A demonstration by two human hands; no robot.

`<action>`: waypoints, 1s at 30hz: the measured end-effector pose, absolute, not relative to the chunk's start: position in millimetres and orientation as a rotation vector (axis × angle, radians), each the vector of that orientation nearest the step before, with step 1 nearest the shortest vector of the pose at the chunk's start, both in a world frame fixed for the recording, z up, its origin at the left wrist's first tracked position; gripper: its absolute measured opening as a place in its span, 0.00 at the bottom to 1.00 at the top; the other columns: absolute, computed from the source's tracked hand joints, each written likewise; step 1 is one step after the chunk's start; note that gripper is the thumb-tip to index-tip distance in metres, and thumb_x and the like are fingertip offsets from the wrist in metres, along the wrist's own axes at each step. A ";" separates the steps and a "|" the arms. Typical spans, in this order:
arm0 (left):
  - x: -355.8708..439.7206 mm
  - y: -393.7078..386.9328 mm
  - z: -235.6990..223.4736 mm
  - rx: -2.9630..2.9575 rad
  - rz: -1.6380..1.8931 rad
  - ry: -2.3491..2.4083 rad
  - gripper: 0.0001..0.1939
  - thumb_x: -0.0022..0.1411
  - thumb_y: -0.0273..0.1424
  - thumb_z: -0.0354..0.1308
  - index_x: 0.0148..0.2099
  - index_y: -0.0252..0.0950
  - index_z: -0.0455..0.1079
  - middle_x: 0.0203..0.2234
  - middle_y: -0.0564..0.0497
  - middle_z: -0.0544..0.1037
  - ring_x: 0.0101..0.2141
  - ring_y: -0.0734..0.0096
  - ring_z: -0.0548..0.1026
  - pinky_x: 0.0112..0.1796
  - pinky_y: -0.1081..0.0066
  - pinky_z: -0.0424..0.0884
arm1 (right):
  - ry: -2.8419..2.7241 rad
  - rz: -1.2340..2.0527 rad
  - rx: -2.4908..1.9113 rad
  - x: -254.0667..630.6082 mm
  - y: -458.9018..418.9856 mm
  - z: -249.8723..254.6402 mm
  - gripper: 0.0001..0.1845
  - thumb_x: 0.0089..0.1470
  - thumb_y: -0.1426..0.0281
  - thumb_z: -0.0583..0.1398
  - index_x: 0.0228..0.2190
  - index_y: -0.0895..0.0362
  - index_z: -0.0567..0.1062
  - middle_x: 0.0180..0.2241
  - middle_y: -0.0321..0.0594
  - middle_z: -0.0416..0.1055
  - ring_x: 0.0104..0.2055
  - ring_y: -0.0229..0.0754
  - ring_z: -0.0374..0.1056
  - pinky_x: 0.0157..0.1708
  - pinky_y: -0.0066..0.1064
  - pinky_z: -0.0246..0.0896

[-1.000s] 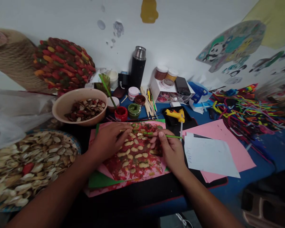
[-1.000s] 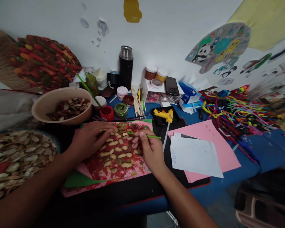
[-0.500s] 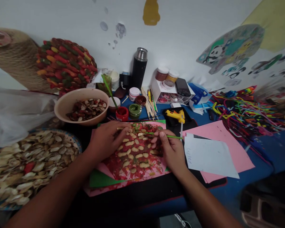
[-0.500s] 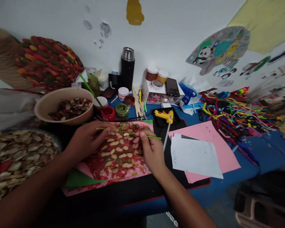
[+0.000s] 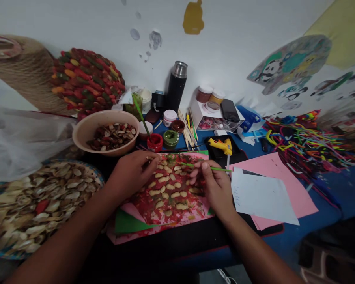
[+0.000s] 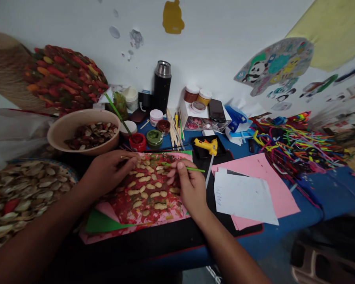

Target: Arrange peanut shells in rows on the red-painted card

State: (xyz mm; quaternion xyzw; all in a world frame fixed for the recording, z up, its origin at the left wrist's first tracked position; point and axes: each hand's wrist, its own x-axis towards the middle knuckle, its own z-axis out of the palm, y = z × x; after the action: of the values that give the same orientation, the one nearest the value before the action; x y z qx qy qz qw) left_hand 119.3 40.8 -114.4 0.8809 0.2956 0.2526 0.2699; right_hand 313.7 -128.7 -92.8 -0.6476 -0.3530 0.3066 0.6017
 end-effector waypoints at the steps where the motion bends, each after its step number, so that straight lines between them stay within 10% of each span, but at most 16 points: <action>1: 119.2 40.8 -115.0 2.375 0.682 0.802 0.22 0.75 0.46 0.52 0.47 0.41 0.84 0.45 0.46 0.89 0.45 0.54 0.86 0.51 0.57 0.80 | -0.833 0.710 -1.490 311.7 -126.0 -93.5 0.21 0.69 0.48 0.63 0.37 0.53 0.79 0.32 0.39 0.81 0.27 0.42 0.77 0.26 0.32 0.74; 30: 118.9 37.9 -110.1 2.359 0.634 0.838 0.23 0.74 0.44 0.50 0.47 0.39 0.84 0.46 0.45 0.89 0.46 0.55 0.86 0.53 0.59 0.80 | -0.948 0.672 -1.524 306.8 -121.6 -101.8 0.21 0.71 0.49 0.60 0.36 0.53 0.79 0.31 0.39 0.81 0.28 0.41 0.77 0.29 0.31 0.73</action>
State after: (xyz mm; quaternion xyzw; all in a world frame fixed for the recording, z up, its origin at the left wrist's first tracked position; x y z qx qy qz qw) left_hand 118.9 37.9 -110.1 0.8780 0.3120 0.2358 0.2759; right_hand 306.8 -121.6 -101.8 -0.6507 -0.4047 0.2870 0.5749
